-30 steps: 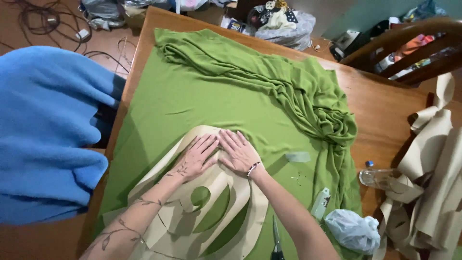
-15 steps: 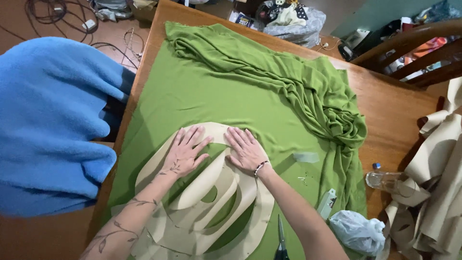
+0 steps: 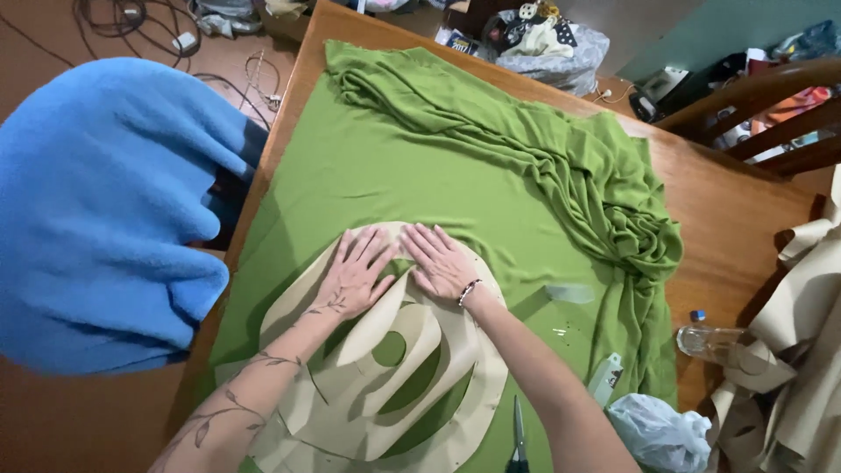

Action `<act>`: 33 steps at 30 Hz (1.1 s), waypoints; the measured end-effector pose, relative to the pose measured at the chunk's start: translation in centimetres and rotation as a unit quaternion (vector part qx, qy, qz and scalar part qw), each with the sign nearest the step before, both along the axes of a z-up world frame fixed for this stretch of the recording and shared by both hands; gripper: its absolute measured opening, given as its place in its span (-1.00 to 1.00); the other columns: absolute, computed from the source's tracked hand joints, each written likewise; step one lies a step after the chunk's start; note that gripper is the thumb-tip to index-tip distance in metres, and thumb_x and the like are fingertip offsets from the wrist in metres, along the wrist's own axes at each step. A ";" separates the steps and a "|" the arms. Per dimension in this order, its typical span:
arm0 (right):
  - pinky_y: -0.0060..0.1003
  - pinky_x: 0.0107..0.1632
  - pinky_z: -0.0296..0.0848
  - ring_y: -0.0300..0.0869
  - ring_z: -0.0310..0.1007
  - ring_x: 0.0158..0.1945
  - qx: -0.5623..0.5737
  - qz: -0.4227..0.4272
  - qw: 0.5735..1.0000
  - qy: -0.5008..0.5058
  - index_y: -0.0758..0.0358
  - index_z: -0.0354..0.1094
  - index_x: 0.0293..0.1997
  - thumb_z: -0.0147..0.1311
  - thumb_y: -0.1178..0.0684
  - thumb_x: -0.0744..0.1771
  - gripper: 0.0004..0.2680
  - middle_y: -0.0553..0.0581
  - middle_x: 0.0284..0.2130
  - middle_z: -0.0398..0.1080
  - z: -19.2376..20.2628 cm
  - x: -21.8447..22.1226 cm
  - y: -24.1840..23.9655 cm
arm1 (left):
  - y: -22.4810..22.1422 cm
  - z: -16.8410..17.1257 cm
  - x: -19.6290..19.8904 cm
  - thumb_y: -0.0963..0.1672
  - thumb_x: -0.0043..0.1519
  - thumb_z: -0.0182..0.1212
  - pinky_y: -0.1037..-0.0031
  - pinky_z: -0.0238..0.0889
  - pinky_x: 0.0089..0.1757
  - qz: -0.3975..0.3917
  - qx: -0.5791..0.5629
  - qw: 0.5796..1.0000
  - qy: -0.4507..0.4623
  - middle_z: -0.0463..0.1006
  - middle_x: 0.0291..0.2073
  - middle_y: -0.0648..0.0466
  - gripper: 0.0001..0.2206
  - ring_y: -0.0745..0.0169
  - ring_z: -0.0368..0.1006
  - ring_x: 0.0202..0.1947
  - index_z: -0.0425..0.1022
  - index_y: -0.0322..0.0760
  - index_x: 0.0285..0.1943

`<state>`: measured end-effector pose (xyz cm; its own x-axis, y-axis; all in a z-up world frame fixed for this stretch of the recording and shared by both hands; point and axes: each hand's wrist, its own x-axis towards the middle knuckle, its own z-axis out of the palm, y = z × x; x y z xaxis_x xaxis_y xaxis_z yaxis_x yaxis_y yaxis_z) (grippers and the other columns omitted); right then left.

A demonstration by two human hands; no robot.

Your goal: The person is pinning a paper pattern onto a piece of green fabric on a work table to prepare it for cutting.

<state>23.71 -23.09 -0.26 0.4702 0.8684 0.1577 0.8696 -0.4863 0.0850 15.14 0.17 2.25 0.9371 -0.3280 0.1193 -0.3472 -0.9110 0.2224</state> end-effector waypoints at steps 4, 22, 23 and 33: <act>-0.02 0.52 -0.28 -0.05 -0.20 0.56 -0.027 0.006 1.000 0.004 0.18 -0.12 0.51 -0.26 -0.33 0.28 -0.36 0.20 0.49 -0.10 -0.4 0.0 -0.2 | -1.4 0.0 0.1 0.11 0.36 -0.16 -0.06 -0.28 0.36 -0.023 -0.053 0.998 0.018 0.20 0.42 -0.05 -0.46 -0.01 0.01 0.46 0.12 0.02 0.52; -0.08 0.52 -0.25 -0.12 -0.17 0.54 -0.024 -0.022 0.999 0.037 0.10 -0.19 0.55 -0.30 -0.60 0.27 -0.25 0.10 0.48 -0.09 0.2 -0.4 0.3 | 4.4 -1.6 -3.8 0.26 0.27 -0.23 0.09 -0.32 0.40 0.069 0.014 0.997 -0.035 0.10 0.50 0.04 -0.35 0.09 -0.06 0.51 0.17 0.09 0.48; -0.07 0.52 -0.25 -0.12 -0.17 0.54 -0.026 -0.020 0.999 0.031 0.09 -0.19 0.55 -0.31 -0.61 0.27 -0.24 0.10 0.49 -0.09 0.0 -0.3 0.4 | 4.5 -1.5 -3.8 0.26 0.26 -0.22 0.09 -0.30 0.40 0.071 0.027 0.996 -0.041 0.12 0.49 0.04 -0.35 0.09 -0.03 0.50 0.17 0.10 0.48; 0.02 0.50 -0.13 0.00 0.00 0.49 0.168 -0.202 0.962 0.077 0.19 0.00 0.48 0.00 -0.38 0.33 -0.38 0.23 0.44 0.02 5.4 -5.9 -0.8 | 4.3 -2.6 -3.8 0.24 0.28 -0.23 0.08 -0.29 0.41 0.065 0.052 0.997 -0.007 0.15 0.50 0.03 -0.37 0.04 -0.03 0.52 0.19 0.12 0.50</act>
<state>17.84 -23.86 5.17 0.7985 0.5224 0.2992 0.5940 -0.7646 -0.2503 11.38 4.45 -0.31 0.9710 -0.2152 0.1038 -0.2271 -0.9663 0.1214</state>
